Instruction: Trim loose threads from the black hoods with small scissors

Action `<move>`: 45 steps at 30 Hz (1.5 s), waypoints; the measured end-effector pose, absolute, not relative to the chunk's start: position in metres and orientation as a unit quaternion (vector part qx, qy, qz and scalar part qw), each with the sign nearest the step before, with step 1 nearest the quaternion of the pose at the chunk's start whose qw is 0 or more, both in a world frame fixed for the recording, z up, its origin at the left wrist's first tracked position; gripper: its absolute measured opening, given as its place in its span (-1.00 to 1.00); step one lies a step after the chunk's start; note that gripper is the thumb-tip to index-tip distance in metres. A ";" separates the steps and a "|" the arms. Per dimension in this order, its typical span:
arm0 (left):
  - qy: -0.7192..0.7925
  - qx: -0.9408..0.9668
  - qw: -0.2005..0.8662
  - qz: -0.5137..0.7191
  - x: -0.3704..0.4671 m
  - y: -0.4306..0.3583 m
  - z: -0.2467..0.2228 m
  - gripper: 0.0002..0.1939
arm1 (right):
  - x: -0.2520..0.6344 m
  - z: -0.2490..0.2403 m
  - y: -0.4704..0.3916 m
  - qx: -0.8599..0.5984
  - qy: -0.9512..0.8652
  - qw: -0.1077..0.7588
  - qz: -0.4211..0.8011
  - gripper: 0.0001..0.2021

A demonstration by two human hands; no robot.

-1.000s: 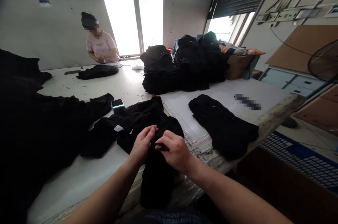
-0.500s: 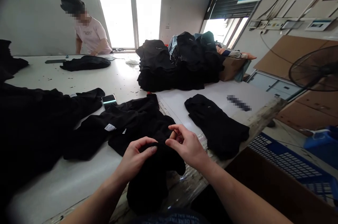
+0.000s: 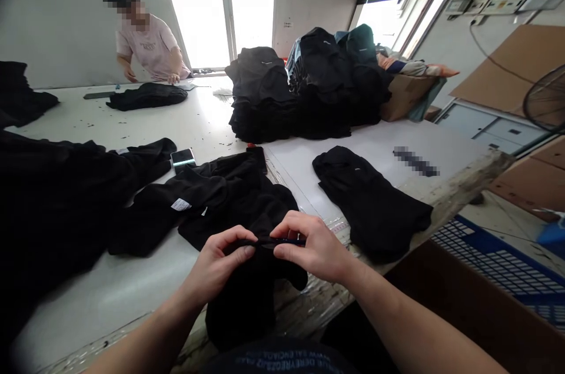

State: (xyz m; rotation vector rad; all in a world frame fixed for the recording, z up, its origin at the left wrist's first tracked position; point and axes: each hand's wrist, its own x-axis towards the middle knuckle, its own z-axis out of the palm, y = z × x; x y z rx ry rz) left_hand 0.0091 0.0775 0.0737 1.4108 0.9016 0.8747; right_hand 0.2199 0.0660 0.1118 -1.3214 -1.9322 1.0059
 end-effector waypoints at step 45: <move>0.372 0.393 0.777 0.323 0.019 0.076 0.067 -0.78 | 0.220 0.099 0.065 -0.489 -0.765 0.341 0.243 -0.87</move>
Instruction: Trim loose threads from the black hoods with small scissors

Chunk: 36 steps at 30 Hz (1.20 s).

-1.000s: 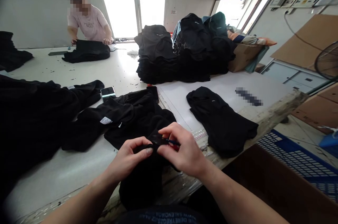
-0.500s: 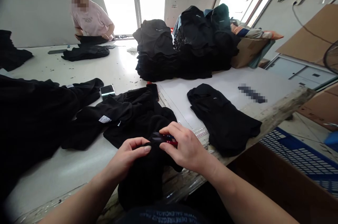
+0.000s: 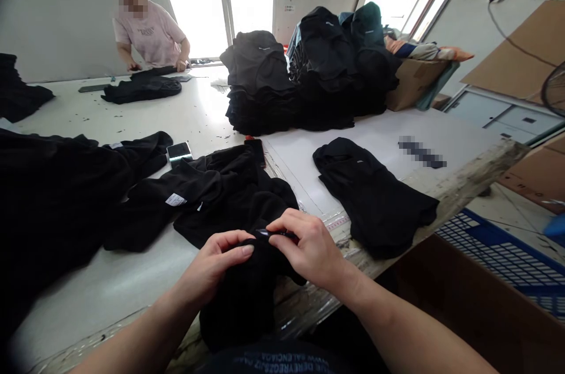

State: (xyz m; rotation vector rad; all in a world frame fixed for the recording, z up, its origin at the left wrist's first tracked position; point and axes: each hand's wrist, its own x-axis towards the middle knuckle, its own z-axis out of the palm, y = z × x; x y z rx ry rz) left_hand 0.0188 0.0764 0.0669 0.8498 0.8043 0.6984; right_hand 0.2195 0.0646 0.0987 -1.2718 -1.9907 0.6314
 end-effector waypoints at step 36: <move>0.579 0.693 0.201 0.380 -0.021 0.090 0.054 -0.65 | 0.244 0.107 0.057 -0.517 -0.607 0.462 0.387 -0.68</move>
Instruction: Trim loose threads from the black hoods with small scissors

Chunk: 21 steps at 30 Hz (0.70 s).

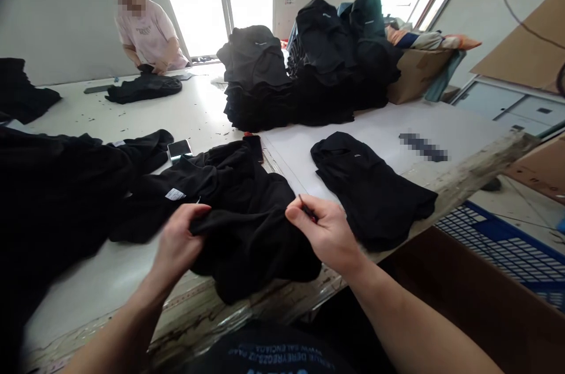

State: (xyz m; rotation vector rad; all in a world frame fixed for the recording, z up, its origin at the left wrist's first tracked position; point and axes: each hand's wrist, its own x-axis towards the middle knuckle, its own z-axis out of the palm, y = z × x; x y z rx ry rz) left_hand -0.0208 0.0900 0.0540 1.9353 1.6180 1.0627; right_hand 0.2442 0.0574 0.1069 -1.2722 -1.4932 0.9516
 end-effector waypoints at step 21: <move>0.500 0.832 0.069 0.229 0.030 0.103 0.046 -0.62 | 0.269 0.056 0.063 -0.519 -0.647 0.334 0.448 -0.69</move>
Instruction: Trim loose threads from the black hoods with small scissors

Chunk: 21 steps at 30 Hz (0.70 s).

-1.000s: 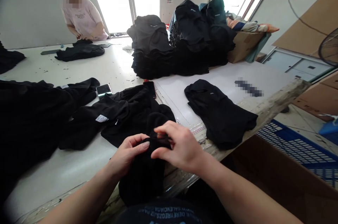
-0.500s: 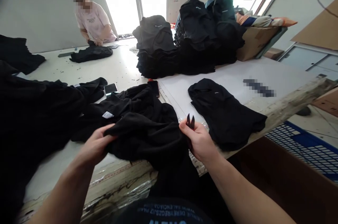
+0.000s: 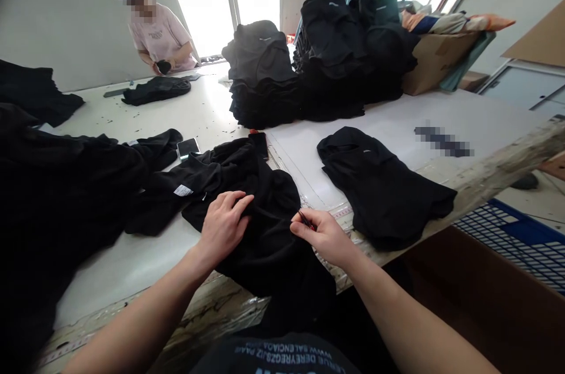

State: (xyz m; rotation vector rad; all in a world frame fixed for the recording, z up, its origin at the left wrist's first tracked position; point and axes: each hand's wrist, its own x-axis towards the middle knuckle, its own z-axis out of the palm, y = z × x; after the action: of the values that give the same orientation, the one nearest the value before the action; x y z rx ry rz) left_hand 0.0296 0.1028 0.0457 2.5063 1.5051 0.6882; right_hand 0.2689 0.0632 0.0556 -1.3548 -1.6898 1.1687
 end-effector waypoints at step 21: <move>0.522 0.612 0.444 0.395 0.039 0.066 0.064 -0.86 | 0.240 0.105 0.077 -0.456 -0.685 0.470 0.321 -0.79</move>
State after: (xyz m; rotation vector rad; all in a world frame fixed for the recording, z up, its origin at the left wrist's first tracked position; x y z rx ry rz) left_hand 0.0394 0.0664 0.0640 1.5169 1.2955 0.9788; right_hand 0.2403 0.0769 0.1053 -1.1165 -1.6782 0.7876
